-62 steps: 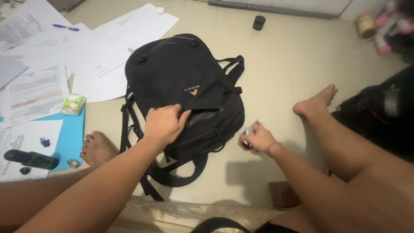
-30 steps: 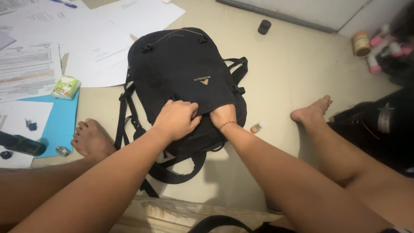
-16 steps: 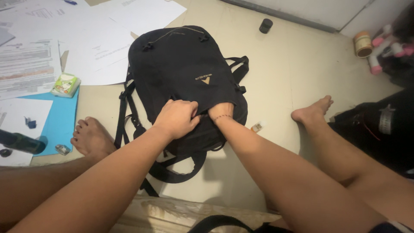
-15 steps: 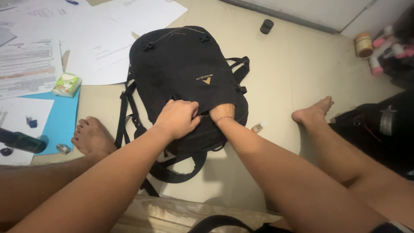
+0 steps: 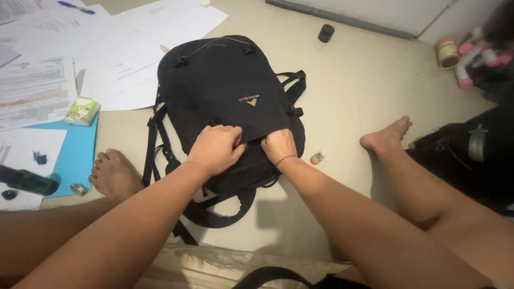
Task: The person sits on the bed and packs a black backpack. They unzip the front pocket, open the main compartment, take out a towel and toiletry bottles, place a pouch and a tumbler inside, and arrange the items in the compartments.
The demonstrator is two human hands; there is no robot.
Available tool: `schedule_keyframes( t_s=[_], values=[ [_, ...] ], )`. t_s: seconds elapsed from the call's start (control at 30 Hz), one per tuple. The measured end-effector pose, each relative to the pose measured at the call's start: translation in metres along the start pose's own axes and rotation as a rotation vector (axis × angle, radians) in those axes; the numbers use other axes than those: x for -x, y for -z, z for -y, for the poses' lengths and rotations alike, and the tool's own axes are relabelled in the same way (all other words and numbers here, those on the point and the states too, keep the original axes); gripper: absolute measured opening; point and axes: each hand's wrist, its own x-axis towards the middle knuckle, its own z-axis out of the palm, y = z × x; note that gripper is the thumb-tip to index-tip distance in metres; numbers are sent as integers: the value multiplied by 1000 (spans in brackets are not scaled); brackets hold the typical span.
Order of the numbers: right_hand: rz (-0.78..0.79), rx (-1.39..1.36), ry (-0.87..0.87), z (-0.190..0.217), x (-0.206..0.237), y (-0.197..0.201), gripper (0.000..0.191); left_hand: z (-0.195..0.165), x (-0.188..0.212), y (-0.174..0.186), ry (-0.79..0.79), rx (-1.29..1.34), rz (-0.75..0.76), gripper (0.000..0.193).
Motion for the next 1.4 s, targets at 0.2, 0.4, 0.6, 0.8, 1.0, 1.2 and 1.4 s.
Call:
schedule_keyframes(
  t_s=[0.2,0.4,0.6,0.8,1.0,1.2,1.4],
  values=[
    [-157,-156,-107,27,2,11,17,2,1,0,-12,9,4,24],
    [25,-87,-27,31,4,24,16,4,0,-4,-10,4,22,24],
    [-91,-123,272,4,42,56,16,4,4,-2,-25,20,-28,26],
    [-94,102,93,-85,57,81,40,-3,13,0,-87,47,-152,12],
    [311,178,-334,-126,82,50,30,-16,13,-1,-258,-45,-303,16],
    [61,-356,-698,-110,66,63,28,-15,13,9,-199,8,-274,23],
    [353,-1245,-727,-67,32,113,18,-6,14,18,-49,-52,-102,17]
  ],
)
